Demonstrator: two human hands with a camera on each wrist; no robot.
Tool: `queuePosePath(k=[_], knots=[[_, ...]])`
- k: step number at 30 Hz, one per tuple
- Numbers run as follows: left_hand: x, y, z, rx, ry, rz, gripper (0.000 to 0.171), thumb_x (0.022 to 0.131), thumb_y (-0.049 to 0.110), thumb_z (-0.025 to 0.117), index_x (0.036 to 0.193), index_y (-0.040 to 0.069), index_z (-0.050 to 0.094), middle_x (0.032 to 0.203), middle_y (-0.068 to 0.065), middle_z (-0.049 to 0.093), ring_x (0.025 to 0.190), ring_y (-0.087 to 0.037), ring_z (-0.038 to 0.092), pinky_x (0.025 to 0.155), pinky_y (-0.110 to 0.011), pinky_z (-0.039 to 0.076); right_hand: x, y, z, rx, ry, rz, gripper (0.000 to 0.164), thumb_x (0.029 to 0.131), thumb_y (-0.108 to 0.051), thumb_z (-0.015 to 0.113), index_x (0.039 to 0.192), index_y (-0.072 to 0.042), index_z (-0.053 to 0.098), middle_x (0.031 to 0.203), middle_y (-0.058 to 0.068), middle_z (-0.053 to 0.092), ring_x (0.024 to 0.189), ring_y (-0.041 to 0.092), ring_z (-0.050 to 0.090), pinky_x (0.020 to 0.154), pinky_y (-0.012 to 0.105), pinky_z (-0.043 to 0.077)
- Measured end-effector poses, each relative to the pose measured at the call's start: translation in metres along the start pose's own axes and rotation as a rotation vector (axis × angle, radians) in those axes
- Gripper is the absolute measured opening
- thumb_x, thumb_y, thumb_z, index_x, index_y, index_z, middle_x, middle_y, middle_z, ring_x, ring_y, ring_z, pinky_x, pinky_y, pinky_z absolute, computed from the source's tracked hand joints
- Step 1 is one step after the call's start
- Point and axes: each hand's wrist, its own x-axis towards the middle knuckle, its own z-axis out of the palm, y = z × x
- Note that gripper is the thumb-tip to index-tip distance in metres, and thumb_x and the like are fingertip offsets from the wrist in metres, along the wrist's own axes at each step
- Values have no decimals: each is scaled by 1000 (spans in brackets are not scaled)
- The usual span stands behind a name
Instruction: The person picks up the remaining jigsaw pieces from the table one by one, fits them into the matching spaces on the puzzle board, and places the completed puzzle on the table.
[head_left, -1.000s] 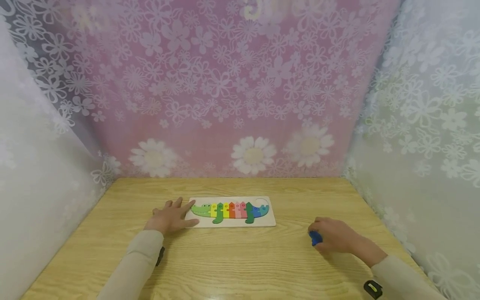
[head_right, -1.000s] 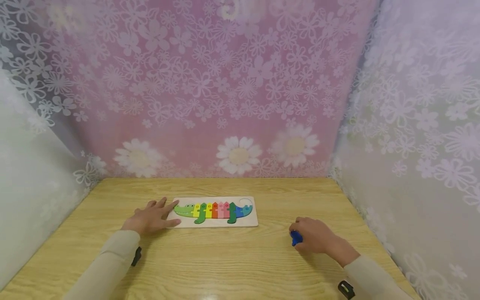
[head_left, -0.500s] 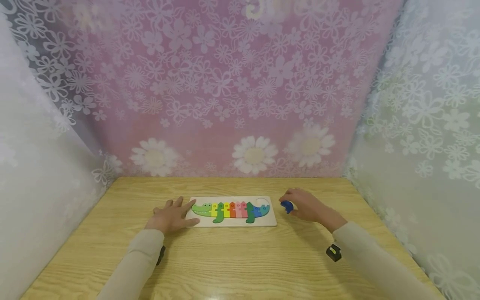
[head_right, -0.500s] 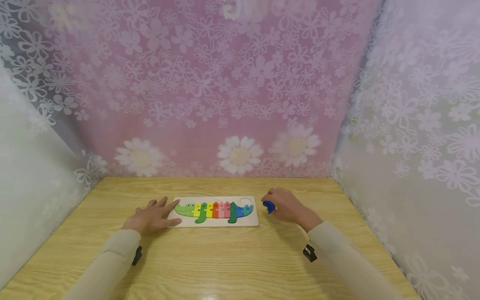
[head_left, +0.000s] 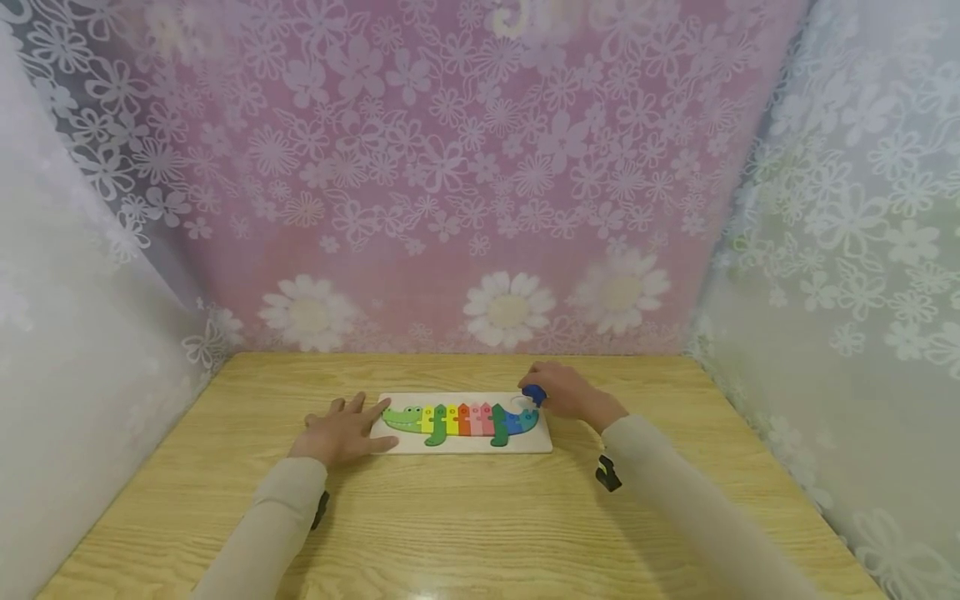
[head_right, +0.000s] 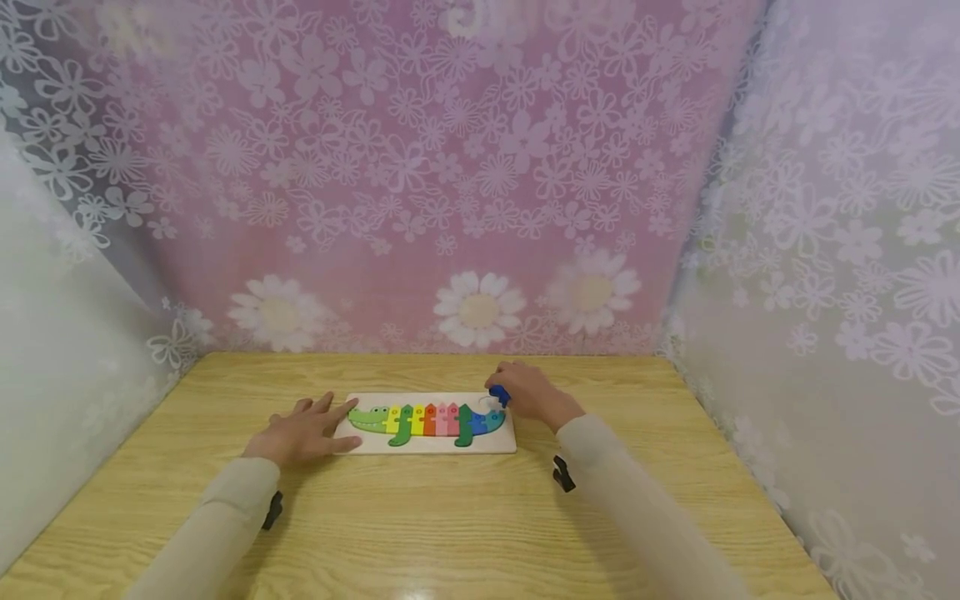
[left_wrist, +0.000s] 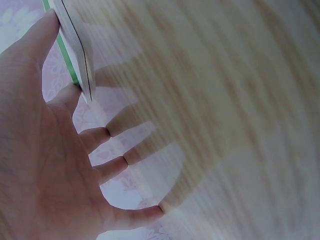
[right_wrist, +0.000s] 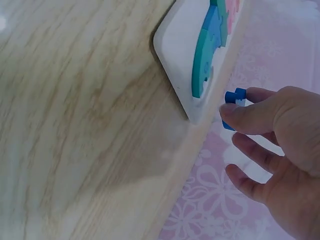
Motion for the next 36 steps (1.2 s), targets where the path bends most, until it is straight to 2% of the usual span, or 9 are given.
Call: queuePosePath(k=[6,13,21,27,36], knots=[[2,0,1,-2,-8,-3,92,93,81,45,166,29,24,170,-25,22,151,-61,21,98,-92,23,9,-3,10,-13,-20,27,37,88,4,77,124,-7,74,121,15,70,114,39,65,97,55,56],[2,0,-1,-8,-9,-6,92,92,81,46,166,29,25,170,-26,22,151,-61,21,98,-93,23,14,-5,16,15,-33,49,37,90,9,71,123,-8,75,121,14,70,113,40,64,93,59,56],[0,0,-1,-7,-2,-2,92,92,81,47,166,28,26,169,-26,23,151,-61,22,96,-92,25,13,-7,19,41,-28,30,36,94,11,65,122,-8,75,120,13,71,108,37,64,90,56,57],[1,0,0,-10,3,-4,92,92,80,47,166,29,26,169,-26,23,150,-62,22,97,-93,23,14,-4,22,60,-35,3,37,92,12,64,122,-7,75,119,13,72,107,33,63,97,51,55],[2,-1,2,-12,4,-11,91,92,82,46,165,32,26,170,-24,22,152,-60,22,98,-92,24,11,-3,21,144,-45,34,34,93,11,66,120,-7,77,121,14,72,111,34,63,101,54,53]])
